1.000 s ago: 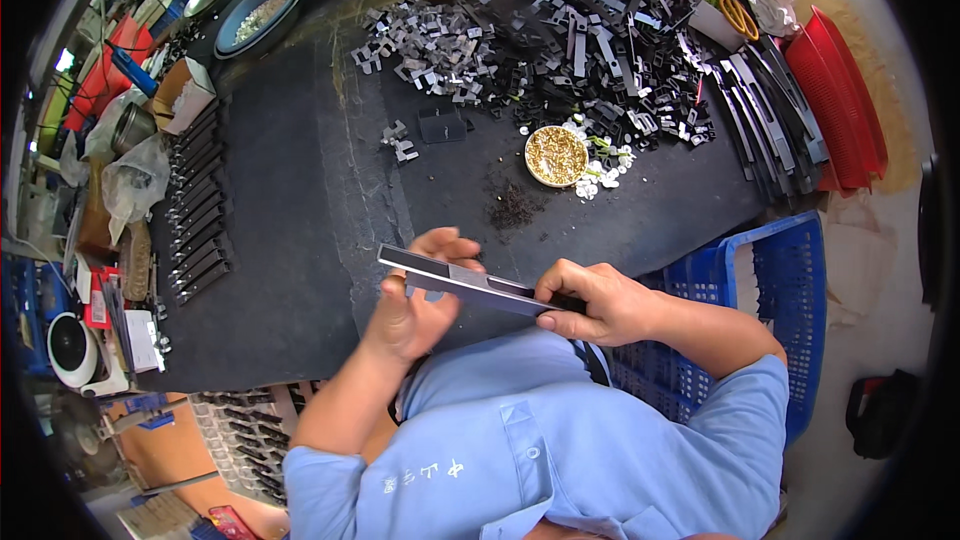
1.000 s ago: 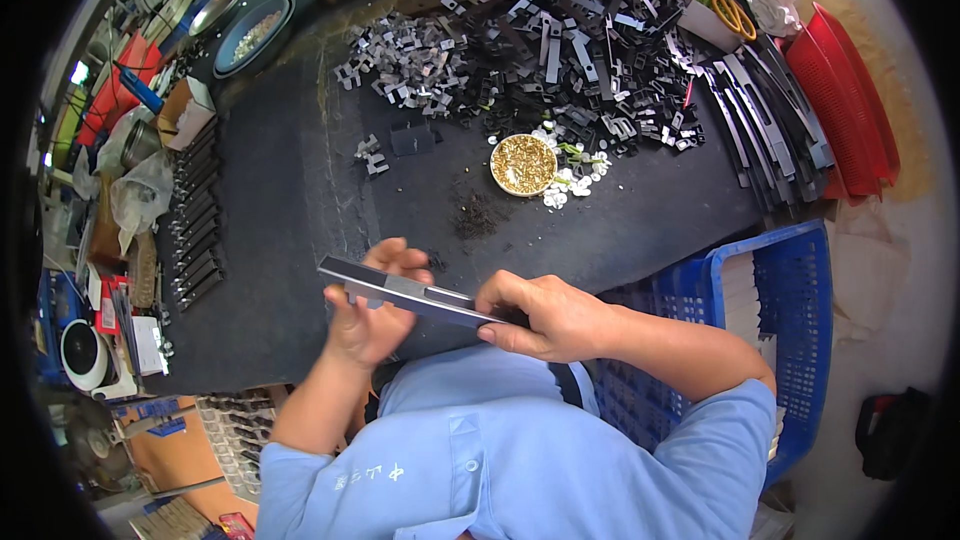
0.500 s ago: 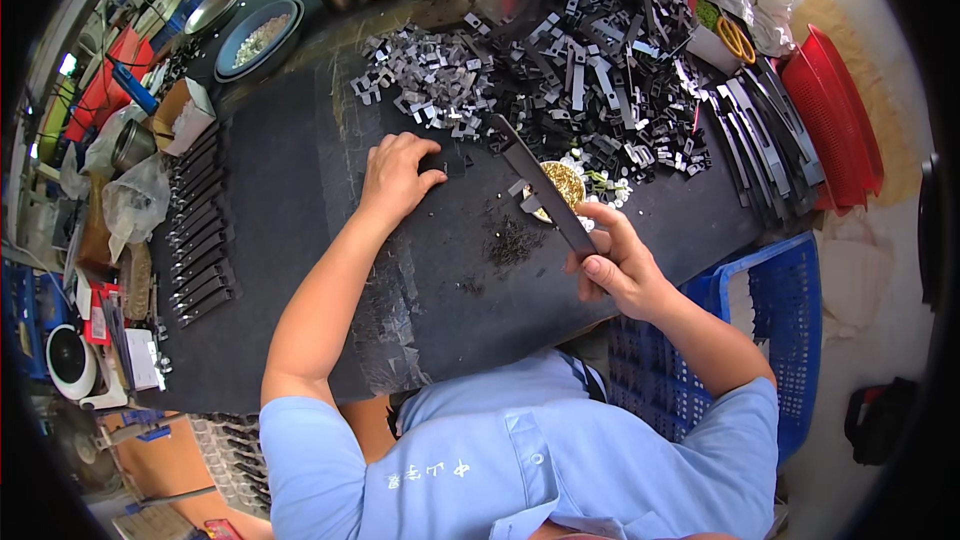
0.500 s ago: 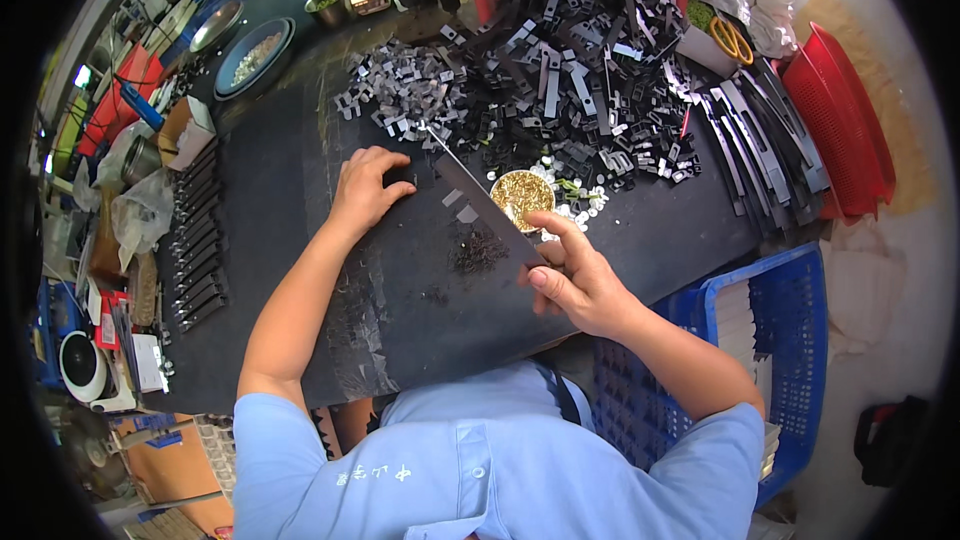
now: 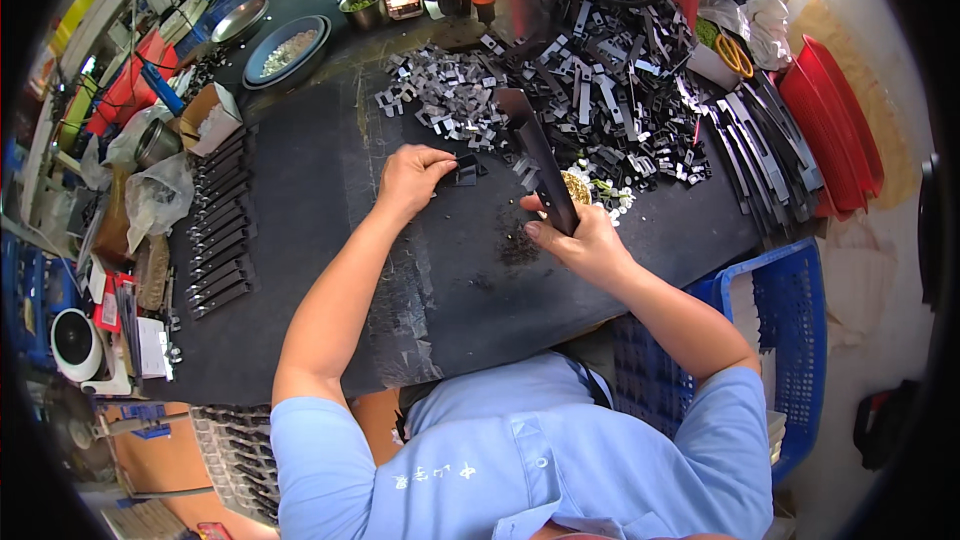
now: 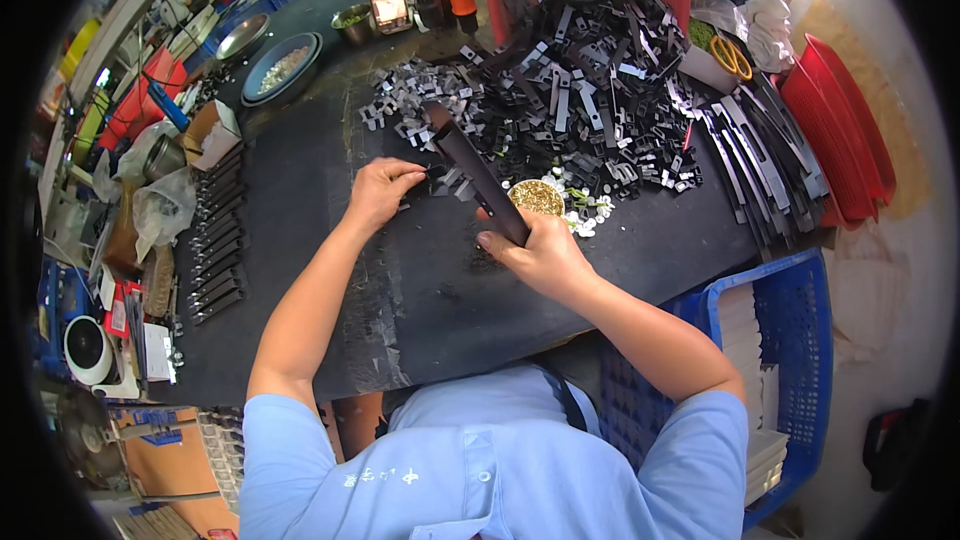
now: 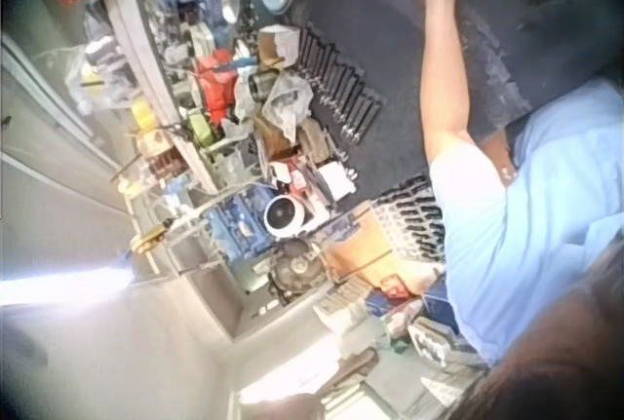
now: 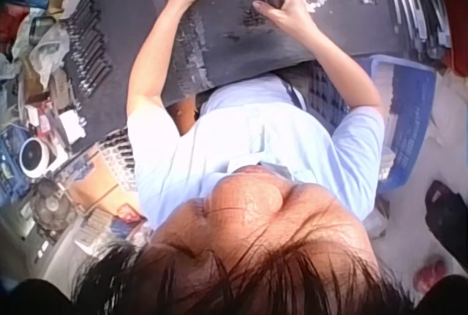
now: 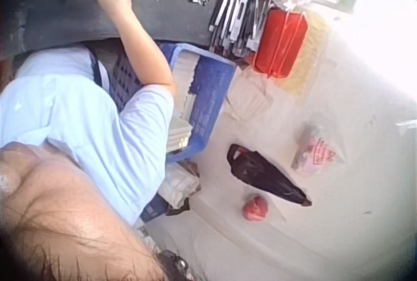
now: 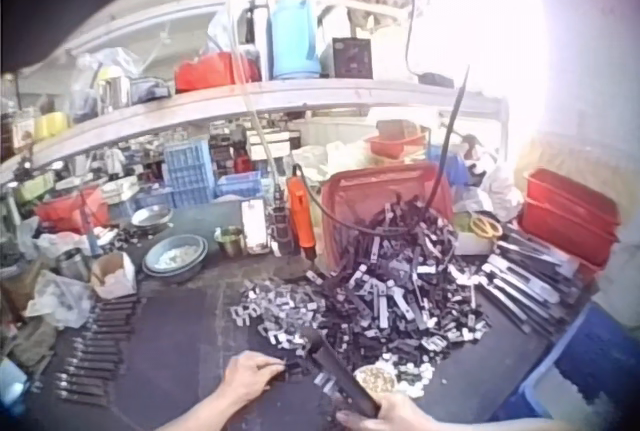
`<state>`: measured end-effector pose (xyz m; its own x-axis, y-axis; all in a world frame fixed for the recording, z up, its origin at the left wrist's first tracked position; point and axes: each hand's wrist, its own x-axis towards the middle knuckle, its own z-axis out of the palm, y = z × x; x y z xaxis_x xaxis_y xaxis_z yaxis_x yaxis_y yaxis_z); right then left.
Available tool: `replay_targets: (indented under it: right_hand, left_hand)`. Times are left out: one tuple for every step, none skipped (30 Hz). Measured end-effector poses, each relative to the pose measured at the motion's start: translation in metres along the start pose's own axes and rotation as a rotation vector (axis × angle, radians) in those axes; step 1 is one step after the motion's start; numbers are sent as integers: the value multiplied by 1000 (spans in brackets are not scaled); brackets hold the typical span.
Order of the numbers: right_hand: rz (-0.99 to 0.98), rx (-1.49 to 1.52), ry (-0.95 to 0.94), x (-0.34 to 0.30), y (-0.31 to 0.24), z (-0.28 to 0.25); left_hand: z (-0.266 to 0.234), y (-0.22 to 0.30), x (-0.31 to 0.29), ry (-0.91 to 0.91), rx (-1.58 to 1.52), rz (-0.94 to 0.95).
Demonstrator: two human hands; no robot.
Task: Manually assembling small plastic and metal components into a rectangular grey housing.
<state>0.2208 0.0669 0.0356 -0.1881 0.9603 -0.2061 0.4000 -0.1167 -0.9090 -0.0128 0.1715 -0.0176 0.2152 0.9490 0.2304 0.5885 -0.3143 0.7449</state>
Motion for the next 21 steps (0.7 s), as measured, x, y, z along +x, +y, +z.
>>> replay_targets:
  right_hand:
    - [-40, 12, 45, 2, 6, 2]
    - [-80, 23, 88, 2, 8, 4]
    - [-90, 22, 82, -1, 7, 5]
    - [-133, -35, 98, -6, 7, 5]
    - [-181, -93, 110, -9, 5, 6]
    - [-193, -93, 102, -15, 1, 7]
    - [-219, -142, 51, -21, -2, 7]
    - [-244, -191, 1, -25, -4, 10]
    - [-409, -173, 28, -28, -1, 13]
    - [-409, -174, 21, -30, -2, 15]
    - [-484, -185, -9, -32, -4, 15]
    - [-563, -195, -41, -33, -7, 16]
    - [-602, -188, -61, -35, -8, 18]
    - [-602, -189, -66, -36, -9, 18]
    - [-587, -177, -90, -35, -10, 19]
    - [-571, -165, -112, -36, -10, 20]
    - [-567, -164, -109, -38, -12, 21]
    - [-492, -132, -89, -42, -16, 20]
    - [-416, -100, -69, -44, -18, 21]
    - [-411, -101, -69, -44, -17, 22]
    - [-417, -111, -42, -45, -15, 23]
  left_hand:
    - [-1, 15, -5, -34, -204, -186]
    - [-6, 31, -13, -152, -270, -188]
    - [-4, 43, -27, -236, -513, -192]
    - [-9, 72, -42, -309, -614, -276]
    - [-7, 86, -59, -343, -724, -324]
    - [-3, 89, -76, -349, -780, -370]
    - [2, 83, -89, -351, -727, -331]
    - [4, 82, -101, -263, -603, -200]
    - [6, 84, -110, -164, -433, 23]
    - [6, 88, -116, -66, -258, 241]
    - [0, 92, -122, -188, -191, 132]
    - [1, 89, -126, -181, -191, 126]
    - [3, 85, -131, -159, -256, 126]
    - [5, 83, -134, -139, -321, 126]
    - [-2, 91, -133, -206, -542, -65]
    - [-5, 95, -134, -210, -543, -65]
    - [-7, 99, -134, -220, -621, -179]
    - [-7, 101, -135, -225, -698, -293]
    - [-2, 90, -141, -248, -625, -224]
    - [-1, 91, -142, -251, -628, -226]
    - [1, 93, -143, -231, -583, -163]
